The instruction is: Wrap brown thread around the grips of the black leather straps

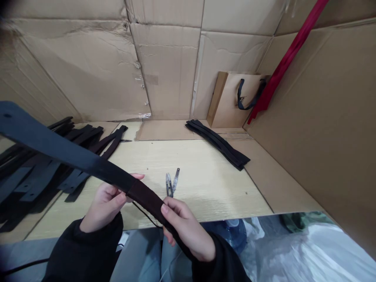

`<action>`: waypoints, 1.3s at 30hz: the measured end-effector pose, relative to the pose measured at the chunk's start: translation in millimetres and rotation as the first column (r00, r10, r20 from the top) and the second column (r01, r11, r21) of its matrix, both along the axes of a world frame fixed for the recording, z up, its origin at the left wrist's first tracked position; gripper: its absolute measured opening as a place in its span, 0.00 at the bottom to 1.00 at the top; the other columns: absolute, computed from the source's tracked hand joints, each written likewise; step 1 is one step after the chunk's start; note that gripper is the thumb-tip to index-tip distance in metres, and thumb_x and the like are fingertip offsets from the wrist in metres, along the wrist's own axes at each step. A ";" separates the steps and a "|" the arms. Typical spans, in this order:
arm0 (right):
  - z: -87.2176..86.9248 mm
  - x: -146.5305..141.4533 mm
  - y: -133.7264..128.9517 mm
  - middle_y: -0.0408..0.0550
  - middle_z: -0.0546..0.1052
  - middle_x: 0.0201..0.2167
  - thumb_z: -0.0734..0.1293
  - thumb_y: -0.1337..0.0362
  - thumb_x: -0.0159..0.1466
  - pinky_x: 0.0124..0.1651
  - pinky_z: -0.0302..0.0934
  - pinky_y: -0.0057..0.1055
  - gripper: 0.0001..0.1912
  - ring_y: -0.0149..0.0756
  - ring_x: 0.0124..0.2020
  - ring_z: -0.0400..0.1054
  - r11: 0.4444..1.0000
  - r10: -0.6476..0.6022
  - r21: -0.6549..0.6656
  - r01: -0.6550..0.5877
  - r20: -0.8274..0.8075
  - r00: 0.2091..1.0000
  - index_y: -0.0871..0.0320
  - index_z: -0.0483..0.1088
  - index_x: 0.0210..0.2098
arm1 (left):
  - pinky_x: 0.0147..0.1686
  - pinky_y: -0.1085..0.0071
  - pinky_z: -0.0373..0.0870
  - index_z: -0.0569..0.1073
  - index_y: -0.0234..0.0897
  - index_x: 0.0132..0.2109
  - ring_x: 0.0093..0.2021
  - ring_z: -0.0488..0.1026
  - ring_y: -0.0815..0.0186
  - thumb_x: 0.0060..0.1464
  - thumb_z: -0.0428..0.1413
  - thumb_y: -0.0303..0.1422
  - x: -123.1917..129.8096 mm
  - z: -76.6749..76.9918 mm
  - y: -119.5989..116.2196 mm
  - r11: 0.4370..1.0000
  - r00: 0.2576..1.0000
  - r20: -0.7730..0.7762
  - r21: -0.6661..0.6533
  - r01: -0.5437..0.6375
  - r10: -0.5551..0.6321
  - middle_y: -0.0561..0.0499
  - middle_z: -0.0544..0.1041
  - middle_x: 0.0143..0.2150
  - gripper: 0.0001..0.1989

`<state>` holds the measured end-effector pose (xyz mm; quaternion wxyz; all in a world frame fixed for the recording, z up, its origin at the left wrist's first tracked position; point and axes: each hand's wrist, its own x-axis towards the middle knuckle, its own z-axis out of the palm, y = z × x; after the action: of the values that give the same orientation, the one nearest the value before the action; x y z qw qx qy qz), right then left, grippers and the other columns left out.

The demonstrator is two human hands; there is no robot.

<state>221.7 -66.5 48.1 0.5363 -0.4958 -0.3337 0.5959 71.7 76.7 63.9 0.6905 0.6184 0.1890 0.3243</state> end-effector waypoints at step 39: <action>-5.4 -15.0 0.8 0.43 0.74 0.25 0.57 0.55 0.67 0.31 0.51 0.28 0.14 0.36 0.27 0.67 0.926 -0.373 0.311 0.213 0.841 0.391 0.57 0.68 0.35 | 0.16 0.86 0.57 0.68 0.32 0.24 0.18 0.59 0.80 0.47 0.59 0.35 21.4 17.9 -22.9 0.861 0.908 -0.069 0.354 -0.364 0.413 0.58 0.62 0.17 0.12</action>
<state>206.8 -65.7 42.7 0.4139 -0.7412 -0.5157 0.1158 93.1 53.8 81.8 0.4808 0.6966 0.3014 0.4391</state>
